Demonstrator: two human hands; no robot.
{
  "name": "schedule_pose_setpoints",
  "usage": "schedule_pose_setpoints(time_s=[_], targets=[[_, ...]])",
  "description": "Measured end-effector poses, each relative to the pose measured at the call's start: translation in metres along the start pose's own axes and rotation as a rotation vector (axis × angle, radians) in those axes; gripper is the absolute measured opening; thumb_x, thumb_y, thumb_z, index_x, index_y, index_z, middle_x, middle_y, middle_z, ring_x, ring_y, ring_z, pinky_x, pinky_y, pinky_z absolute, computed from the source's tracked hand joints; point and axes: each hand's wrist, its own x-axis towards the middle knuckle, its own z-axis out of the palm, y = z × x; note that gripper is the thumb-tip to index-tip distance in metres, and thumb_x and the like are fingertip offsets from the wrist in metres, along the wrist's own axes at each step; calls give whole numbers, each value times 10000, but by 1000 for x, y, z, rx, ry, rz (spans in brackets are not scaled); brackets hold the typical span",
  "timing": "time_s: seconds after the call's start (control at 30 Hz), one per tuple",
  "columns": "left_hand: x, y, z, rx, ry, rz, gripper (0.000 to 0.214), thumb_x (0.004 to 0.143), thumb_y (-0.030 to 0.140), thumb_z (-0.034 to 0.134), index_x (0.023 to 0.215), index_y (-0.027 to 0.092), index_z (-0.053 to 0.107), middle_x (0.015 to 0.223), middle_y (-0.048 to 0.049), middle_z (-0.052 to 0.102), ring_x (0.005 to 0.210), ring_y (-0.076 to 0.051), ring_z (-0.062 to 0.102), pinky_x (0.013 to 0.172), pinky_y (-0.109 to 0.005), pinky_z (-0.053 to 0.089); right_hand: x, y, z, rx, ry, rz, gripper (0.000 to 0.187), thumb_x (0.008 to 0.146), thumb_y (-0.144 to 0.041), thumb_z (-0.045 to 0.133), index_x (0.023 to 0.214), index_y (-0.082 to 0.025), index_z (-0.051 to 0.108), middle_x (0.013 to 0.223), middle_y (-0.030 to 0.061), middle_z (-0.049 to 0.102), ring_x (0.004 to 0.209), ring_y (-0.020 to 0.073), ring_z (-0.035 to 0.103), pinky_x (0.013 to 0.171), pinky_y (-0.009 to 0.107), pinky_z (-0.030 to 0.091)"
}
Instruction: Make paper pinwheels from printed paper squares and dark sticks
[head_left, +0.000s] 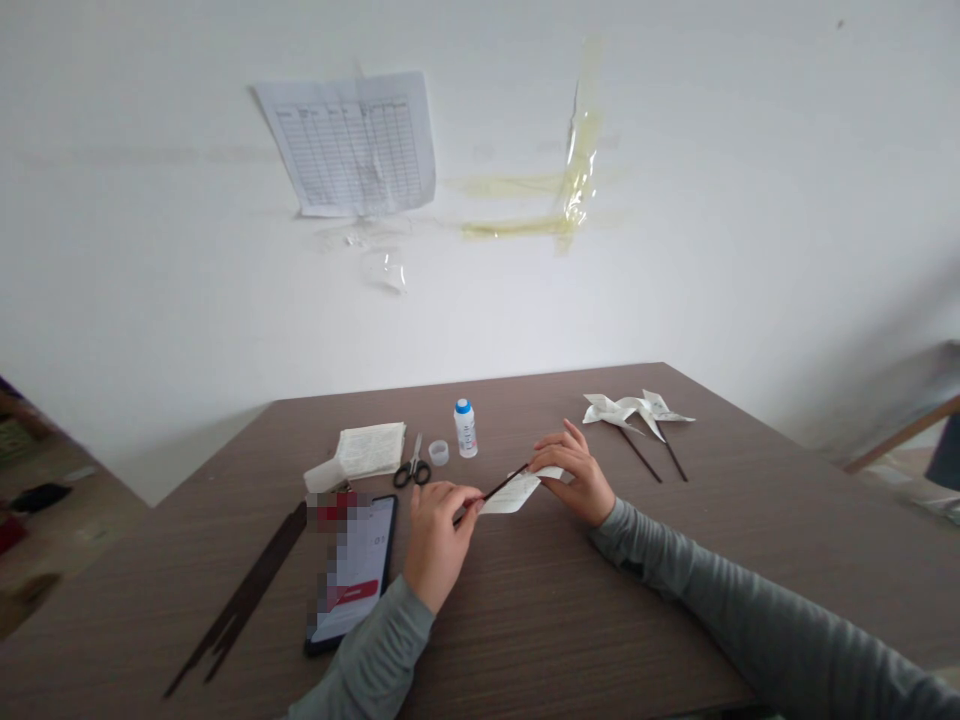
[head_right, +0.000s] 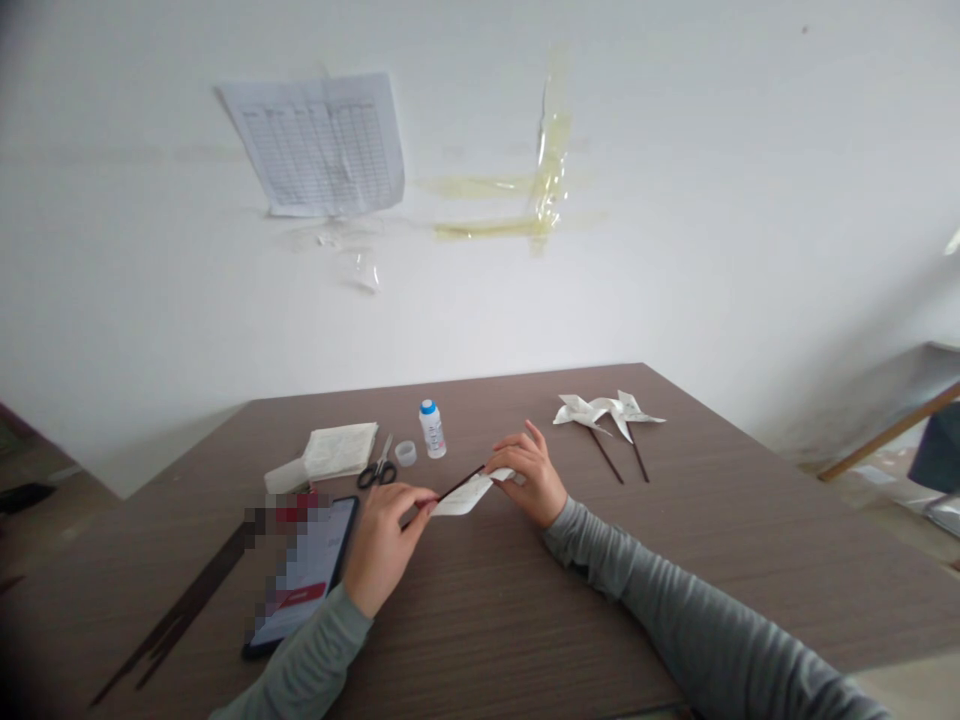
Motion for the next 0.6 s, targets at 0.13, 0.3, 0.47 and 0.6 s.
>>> schedule_pose_setpoints(time_s=[0.13, 0.3, 0.47, 0.6], targets=[[0, 0, 1, 3, 16, -2, 266, 1085, 135, 815, 1063, 324, 1000, 1044, -66, 965, 1106, -360, 899, 1206, -635, 687, 0, -1, 2, 4, 16, -9, 187, 1111, -201, 895, 1153, -376, 945, 1060, 8, 990, 1209, 334, 948, 1566, 783, 418], [0, 1, 2, 6, 22, -13, 301, 1069, 78, 834, 1063, 327, 1002, 1062, -62, 963, 1120, -366, 904, 1237, -663, 670, 0, -2, 2, 15, 24, -9, 206, 1115, -193, 887, 1174, -383, 942, 1073, 8, 992, 1208, 336, 945, 1546, 802, 440], [0, 1, 2, 16, 3, -13, 305, 1076, 70, 832, 1075, 321, 1006, 1093, -71, 972, 1145, -377, 913, 1237, -687, 679, 1, -4, 2, 14, 37, 0, 160, 1113, -222, 898, 1150, -372, 942, 1051, 17, 977, 1180, 341, 939, 1521, 820, 469], [0, -1, 3, 26, 9, -3, 253, 1079, 102, 863, 1072, 313, 1004, 1084, -73, 968, 1138, -381, 915, 1240, -695, 682, 2, -5, 2, 14, 40, 12, 145, 1117, -233, 892, 1134, -369, 940, 1042, 21, 970, 1179, 344, 933, 1517, 821, 471]])
